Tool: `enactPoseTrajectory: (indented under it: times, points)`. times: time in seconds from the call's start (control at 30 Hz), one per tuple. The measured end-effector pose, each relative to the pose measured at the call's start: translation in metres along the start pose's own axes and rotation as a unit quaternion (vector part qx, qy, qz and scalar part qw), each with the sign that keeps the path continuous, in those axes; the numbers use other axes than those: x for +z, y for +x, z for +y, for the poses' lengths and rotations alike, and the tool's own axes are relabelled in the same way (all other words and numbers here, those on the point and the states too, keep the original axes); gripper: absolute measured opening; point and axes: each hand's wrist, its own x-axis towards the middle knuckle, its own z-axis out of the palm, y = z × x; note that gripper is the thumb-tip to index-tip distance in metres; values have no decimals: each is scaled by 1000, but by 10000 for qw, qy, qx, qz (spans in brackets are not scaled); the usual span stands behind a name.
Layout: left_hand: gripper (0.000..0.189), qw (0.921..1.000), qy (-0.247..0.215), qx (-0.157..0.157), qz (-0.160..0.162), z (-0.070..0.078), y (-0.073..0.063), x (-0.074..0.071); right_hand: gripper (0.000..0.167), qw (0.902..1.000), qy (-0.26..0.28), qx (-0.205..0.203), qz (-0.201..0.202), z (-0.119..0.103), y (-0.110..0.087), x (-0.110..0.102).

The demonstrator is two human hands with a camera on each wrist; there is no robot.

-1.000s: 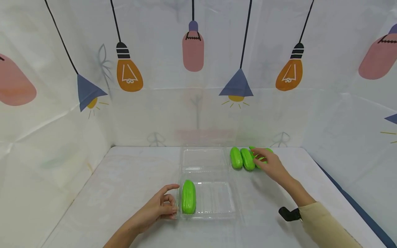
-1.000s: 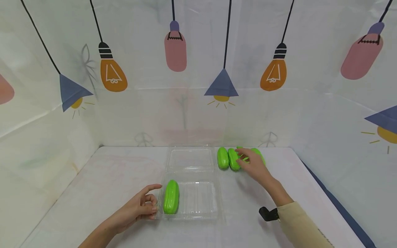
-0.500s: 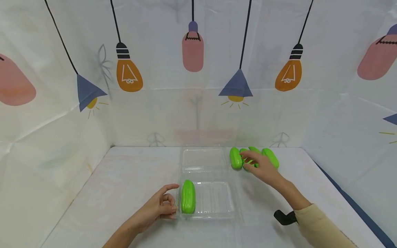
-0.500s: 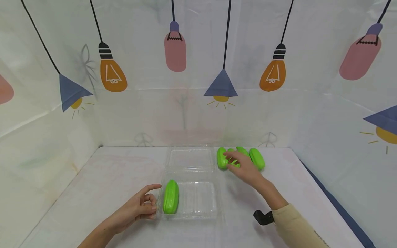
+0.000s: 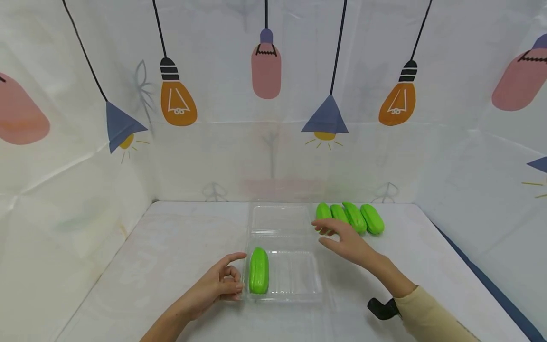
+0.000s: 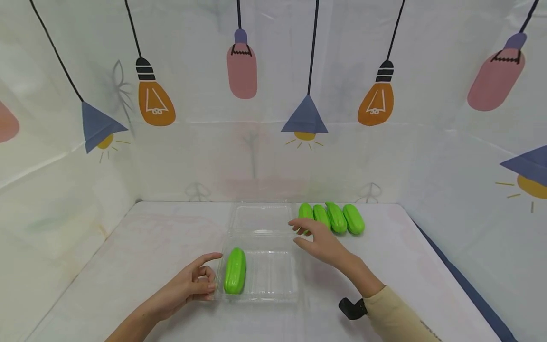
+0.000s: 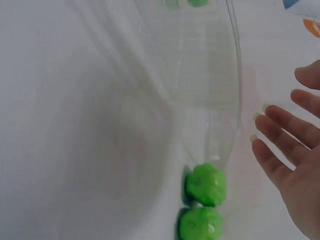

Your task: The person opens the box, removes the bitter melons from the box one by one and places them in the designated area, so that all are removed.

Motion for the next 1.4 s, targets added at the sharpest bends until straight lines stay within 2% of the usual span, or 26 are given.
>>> enactPoseTrajectory:
  times: [0.37, 0.8, 1.23, 1.4]
  points:
    - [76, 10000, 36, 36, -15, -1, 0, -1, 40, 9981, 244, -73, -552, -14, 13, 28]
    - [76, 10000, -2, 22, 20, 1, 0, -1, 45, 9944, 517, 268, -883, -30, 19, 46]
    - [76, 9999, 38, 90, -24, -1, 1, -2, 46, 9815, 908, 496, -1613, -35, 22, 64]
    - [76, 9999, 32, 95, 0, -2, 1, -1, 50, 9782, 865, 622, -1784, -39, 24, 69]
